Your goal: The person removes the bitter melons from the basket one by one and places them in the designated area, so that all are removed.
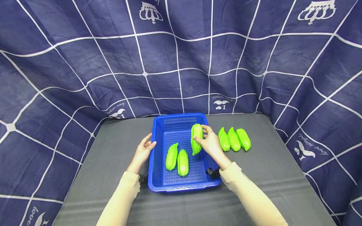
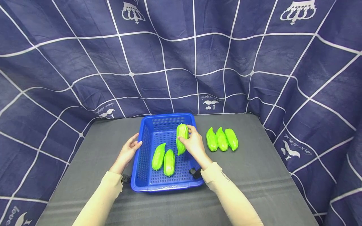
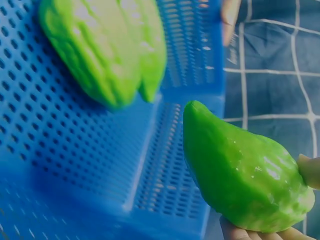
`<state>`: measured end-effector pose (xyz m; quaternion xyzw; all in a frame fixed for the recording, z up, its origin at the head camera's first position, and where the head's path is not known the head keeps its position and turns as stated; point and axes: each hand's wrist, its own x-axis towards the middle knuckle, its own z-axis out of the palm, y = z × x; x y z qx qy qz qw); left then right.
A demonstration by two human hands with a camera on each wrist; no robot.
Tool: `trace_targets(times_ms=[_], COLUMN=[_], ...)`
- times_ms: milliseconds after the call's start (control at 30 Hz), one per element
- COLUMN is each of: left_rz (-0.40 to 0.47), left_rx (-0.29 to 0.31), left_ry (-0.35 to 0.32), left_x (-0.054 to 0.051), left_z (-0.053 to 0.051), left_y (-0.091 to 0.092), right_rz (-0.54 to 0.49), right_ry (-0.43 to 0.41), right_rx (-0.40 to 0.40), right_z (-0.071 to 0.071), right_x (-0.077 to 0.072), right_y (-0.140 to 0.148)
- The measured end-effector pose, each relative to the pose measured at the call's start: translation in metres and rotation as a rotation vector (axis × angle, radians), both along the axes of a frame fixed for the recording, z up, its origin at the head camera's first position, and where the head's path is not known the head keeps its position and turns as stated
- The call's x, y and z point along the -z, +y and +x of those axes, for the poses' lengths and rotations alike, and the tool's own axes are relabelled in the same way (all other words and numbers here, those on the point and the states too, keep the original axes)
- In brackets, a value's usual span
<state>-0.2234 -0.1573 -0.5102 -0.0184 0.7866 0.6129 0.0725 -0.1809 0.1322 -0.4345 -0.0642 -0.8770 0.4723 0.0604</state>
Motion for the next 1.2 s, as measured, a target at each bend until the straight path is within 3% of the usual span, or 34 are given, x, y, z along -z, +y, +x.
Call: trace_targets(times_ms=[300, 733, 1000, 1200], left_rz=[0.011, -0.019, -0.035, -0.023], left_rx=[0.008, 0.008, 0.016, 0.026], left_ry=[-0.023, -0.014, -0.015, -0.002], left_x=[-0.004, -0.003, -0.004, -0.005], left_z=[0.002, 0.001, 0.001, 0.002], left_y=[-0.001, -0.002, -0.001, -0.002], right_rz=[-0.099, -0.121, -0.047, 0.006], right_ry=[0.029, 0.083, 0.08, 0.027], right_rx=[0.04, 0.095, 0.131, 0.103], right_z=[0.002, 0.004, 0.009, 0.015], right_x=[-0.021, -0.033, -0.033, -0.026], right_y=[0.029, 0.063, 0.085, 0.1])
